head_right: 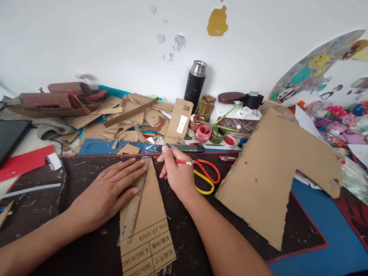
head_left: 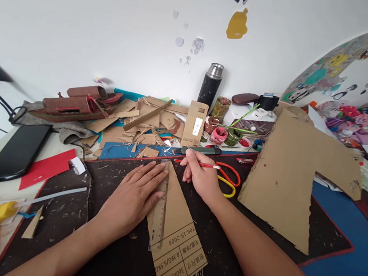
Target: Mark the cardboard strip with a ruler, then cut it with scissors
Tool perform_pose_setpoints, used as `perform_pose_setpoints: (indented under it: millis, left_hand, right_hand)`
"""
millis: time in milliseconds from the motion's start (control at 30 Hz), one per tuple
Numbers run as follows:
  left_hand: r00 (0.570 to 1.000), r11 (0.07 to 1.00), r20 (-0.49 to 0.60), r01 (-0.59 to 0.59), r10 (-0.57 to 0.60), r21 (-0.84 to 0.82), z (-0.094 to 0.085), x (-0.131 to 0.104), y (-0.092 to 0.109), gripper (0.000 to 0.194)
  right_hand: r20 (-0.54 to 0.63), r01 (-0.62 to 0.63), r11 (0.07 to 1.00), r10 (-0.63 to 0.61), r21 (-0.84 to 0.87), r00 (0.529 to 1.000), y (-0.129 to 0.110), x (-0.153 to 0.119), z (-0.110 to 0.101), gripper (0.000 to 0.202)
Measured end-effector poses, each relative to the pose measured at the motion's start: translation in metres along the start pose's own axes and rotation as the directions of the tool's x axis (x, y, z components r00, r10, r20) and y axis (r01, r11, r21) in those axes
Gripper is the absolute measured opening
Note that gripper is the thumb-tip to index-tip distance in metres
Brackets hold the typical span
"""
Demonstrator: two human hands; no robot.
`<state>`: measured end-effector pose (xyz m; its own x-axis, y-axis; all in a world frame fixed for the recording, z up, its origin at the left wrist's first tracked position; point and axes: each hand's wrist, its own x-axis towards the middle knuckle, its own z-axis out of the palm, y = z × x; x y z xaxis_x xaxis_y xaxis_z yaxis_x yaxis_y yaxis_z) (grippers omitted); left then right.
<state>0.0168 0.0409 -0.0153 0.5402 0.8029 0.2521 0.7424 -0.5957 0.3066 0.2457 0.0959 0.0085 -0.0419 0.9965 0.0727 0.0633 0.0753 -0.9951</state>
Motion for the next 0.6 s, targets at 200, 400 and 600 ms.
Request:
perform_pose_setpoints:
  millis: [200,400,600]
  left_hand:
    - [1.000,1.000,0.013,-0.001,0.001,0.012,0.0006,-0.0006,-0.0002,0.054]
    - [1.000,1.000,0.012,-0.001,0.001,0.022,0.0006,-0.0004,-0.0004,0.053]
    - [1.000,0.998,0.017,-0.016,0.015,0.058,-0.0001,0.0000,0.0002,0.054]
  right_hand:
    - [0.002,0.011,1.000,-0.011,-0.009,1.000,0.0030,0.0004,-0.0003,0.064]
    - [0.008,0.003,1.000,-0.003,-0.013,1.000,0.0029,0.0004,-0.0003,0.062]
    - [0.016,0.007,1.000,-0.007,0.000,1.000,0.0027,-0.0002,0.0000,0.062]
